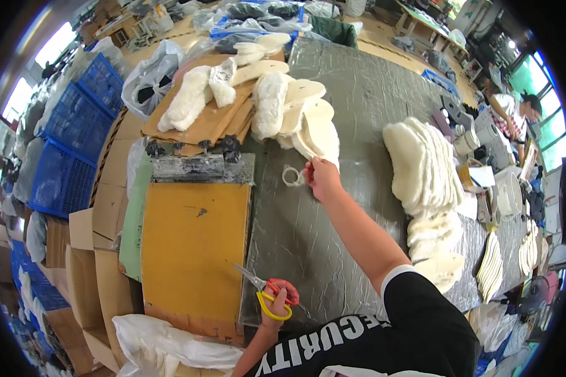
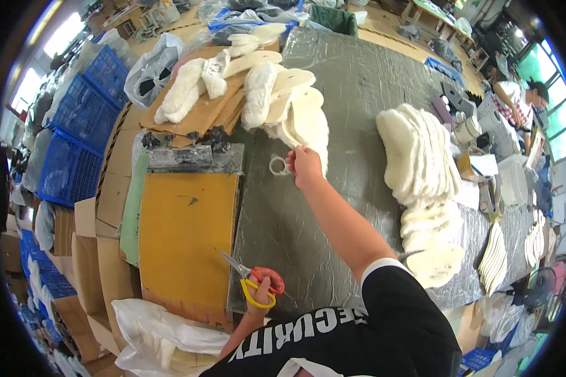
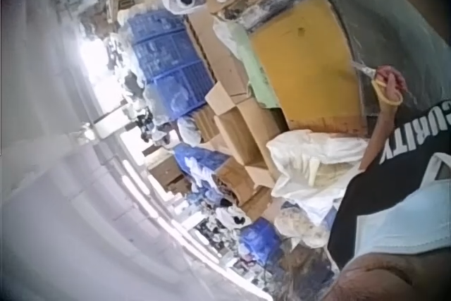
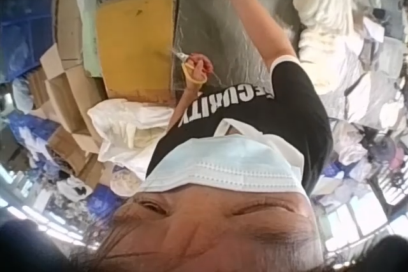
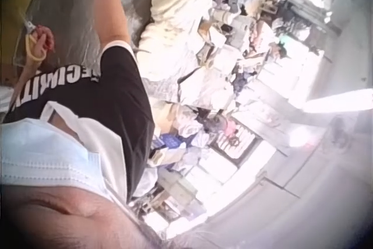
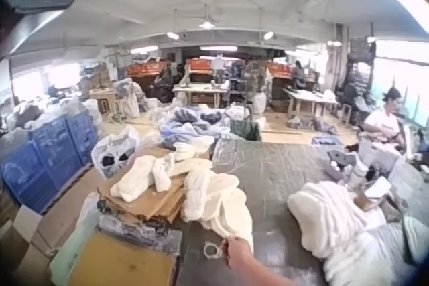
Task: Cutting out foam shoe parts using scissors and stacking them on the table.
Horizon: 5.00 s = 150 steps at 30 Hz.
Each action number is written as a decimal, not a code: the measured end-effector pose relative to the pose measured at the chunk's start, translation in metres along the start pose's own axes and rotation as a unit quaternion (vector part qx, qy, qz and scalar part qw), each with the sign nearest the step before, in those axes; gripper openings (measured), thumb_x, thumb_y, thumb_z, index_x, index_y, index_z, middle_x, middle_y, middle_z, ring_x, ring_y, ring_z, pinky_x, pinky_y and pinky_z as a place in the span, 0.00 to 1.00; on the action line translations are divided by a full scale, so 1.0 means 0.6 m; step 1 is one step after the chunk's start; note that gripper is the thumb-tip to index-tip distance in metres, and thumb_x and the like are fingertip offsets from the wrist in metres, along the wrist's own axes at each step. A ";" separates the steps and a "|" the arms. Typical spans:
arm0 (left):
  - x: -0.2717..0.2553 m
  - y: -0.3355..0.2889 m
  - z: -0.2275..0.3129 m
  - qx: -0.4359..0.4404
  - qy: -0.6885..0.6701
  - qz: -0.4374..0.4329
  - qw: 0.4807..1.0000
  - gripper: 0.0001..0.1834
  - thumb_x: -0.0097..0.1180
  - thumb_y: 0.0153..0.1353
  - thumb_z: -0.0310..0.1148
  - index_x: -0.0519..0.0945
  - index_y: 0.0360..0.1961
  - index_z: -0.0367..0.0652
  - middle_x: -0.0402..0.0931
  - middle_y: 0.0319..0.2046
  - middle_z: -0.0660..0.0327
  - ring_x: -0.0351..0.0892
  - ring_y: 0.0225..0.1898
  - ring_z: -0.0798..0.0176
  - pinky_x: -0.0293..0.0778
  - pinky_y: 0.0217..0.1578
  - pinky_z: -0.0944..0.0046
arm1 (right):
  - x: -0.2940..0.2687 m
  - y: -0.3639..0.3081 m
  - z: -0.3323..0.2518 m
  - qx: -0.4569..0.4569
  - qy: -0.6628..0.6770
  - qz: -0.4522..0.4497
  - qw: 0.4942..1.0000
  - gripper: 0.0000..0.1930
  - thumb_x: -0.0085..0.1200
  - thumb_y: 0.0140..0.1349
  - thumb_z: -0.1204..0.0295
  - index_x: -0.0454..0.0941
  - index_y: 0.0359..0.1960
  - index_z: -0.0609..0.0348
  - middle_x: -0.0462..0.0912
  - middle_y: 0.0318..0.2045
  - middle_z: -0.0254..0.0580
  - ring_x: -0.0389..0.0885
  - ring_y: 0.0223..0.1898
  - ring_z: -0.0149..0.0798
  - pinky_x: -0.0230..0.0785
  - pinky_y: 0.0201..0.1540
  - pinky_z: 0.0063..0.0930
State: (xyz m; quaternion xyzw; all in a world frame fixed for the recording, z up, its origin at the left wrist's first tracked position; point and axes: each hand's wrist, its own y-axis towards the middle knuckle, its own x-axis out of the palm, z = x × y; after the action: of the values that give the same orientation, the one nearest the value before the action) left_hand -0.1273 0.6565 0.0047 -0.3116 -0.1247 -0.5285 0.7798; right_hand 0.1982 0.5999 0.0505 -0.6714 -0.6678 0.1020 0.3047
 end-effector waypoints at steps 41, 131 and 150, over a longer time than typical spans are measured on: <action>0.104 -0.259 0.212 0.121 0.722 0.087 0.675 0.24 0.57 0.56 0.34 0.64 0.49 0.34 0.68 0.40 0.46 0.69 0.41 0.43 0.68 0.42 0.56 | -0.135 -0.383 -0.010 -0.087 -0.241 -0.599 0.759 0.11 0.49 0.65 0.68 0.72 0.47 0.58 0.75 0.32 0.26 0.67 0.33 0.19 0.64 0.39 0.18; 0.125 -0.309 0.079 -0.070 0.625 -0.012 0.778 0.29 0.53 0.59 0.41 0.63 0.53 0.29 0.67 0.51 0.38 0.67 0.53 0.40 0.64 0.53 0.54 | -0.213 -0.401 0.033 0.043 -0.356 -0.718 0.597 0.10 0.49 0.62 0.75 0.73 0.45 0.62 0.77 0.36 0.32 0.70 0.40 0.25 0.62 0.47 0.21; 0.138 -0.315 0.096 0.038 0.605 0.037 0.795 0.26 0.54 0.59 0.40 0.65 0.48 0.28 0.72 0.41 0.41 0.70 0.47 0.39 0.67 0.47 0.53 | -0.227 -0.390 0.038 0.076 -0.252 -0.657 0.707 0.12 0.51 0.63 0.72 0.73 0.47 0.60 0.76 0.38 0.29 0.70 0.42 0.23 0.63 0.49 0.21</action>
State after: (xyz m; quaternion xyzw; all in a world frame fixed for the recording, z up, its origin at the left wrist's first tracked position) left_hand -0.2559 0.5836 0.1597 0.0966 0.3640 -0.5745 0.7267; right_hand -0.0217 0.4576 0.1234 0.0132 -0.9819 0.0921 0.1650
